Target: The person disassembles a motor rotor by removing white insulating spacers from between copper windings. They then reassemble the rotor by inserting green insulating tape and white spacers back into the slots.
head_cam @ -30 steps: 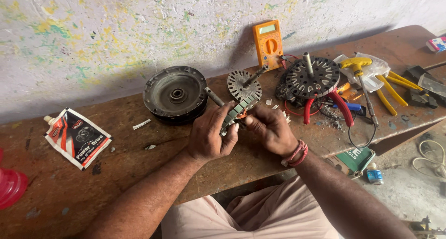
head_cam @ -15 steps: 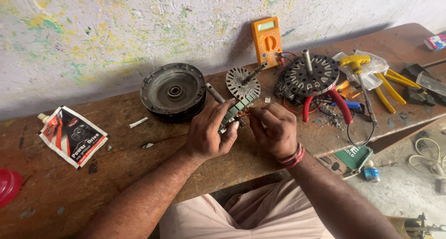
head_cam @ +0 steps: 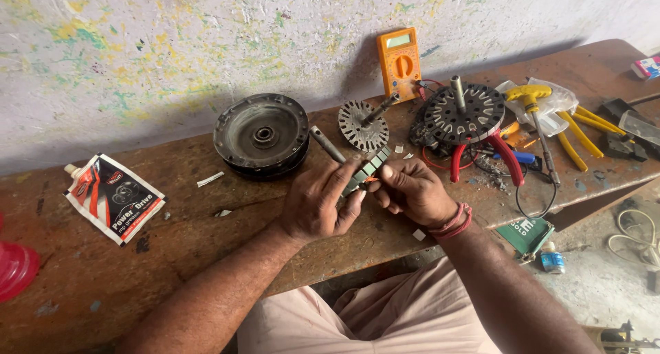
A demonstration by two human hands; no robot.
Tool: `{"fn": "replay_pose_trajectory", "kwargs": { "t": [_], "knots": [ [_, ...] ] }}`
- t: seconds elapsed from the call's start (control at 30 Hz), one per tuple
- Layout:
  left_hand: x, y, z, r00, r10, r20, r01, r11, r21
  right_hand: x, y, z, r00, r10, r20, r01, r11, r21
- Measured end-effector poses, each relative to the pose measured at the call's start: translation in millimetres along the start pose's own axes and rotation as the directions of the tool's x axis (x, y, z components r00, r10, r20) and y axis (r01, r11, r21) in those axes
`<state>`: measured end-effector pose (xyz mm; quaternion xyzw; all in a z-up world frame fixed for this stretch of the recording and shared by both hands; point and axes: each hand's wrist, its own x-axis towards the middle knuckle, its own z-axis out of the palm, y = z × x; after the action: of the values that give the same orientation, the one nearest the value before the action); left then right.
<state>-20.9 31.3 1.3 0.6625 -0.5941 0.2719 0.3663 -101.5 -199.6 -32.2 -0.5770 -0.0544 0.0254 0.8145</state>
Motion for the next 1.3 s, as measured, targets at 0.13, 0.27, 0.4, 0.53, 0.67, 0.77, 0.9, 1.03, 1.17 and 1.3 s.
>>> {"fn": "replay_pose_trajectory", "kwargs": {
  "t": [0.13,0.27,0.4,0.53,0.67,0.77,0.9,1.03,1.17,1.3],
  "knots": [
    [2.0,0.5,0.4,1.0,0.0,-0.016,0.0,1.0,-0.015,-1.1,-1.3,0.2,0.998,-0.043,-0.052,0.038,0.995,-0.091],
    [2.4,-0.1,1.5,0.999,-0.054,-0.006,0.053,0.997,-0.049,-2.1,-0.1,11.4,0.931,-0.361,-0.064,0.315,0.878,-0.36],
    [2.2,0.0,3.1,0.998,-0.061,-0.007,0.061,0.998,-0.035,-1.0,0.6,12.6,0.903,-0.425,-0.069,0.377,0.857,-0.351],
    [3.5,3.3,3.5,0.999,0.01,0.034,-0.012,0.999,0.041,-1.8,1.7,0.0,0.965,-0.23,-0.125,0.224,0.973,-0.063],
    [5.8,6.2,0.3,0.99,0.141,0.022,-0.143,0.983,0.112,-2.7,4.8,-5.3,0.959,-0.253,-0.13,0.245,0.967,-0.072],
    [6.8,5.6,-2.8,0.985,0.17,0.02,-0.171,0.971,0.165,-2.9,4.2,-6.9,0.965,-0.203,-0.165,0.191,0.978,-0.085],
    [6.6,7.1,-1.7,0.984,0.175,0.02,-0.175,0.965,0.193,-1.6,-0.3,-7.2,0.982,-0.121,-0.148,0.116,0.993,-0.037],
    [3.0,5.6,0.4,0.979,0.196,0.05,-0.203,0.948,0.244,-1.1,-1.6,-5.4,0.99,-0.053,-0.129,0.048,0.998,-0.041],
    [-1.1,2.8,4.1,0.971,0.219,0.09,-0.237,0.923,0.304,-1.8,-1.5,-6.7,0.996,-0.034,-0.086,0.025,0.994,-0.104],
    [-3.2,2.4,6.8,0.977,0.188,0.098,-0.21,0.928,0.309,1.6,-3.4,-9.4,0.998,0.029,-0.064,-0.039,0.985,-0.165]
  ]
}}
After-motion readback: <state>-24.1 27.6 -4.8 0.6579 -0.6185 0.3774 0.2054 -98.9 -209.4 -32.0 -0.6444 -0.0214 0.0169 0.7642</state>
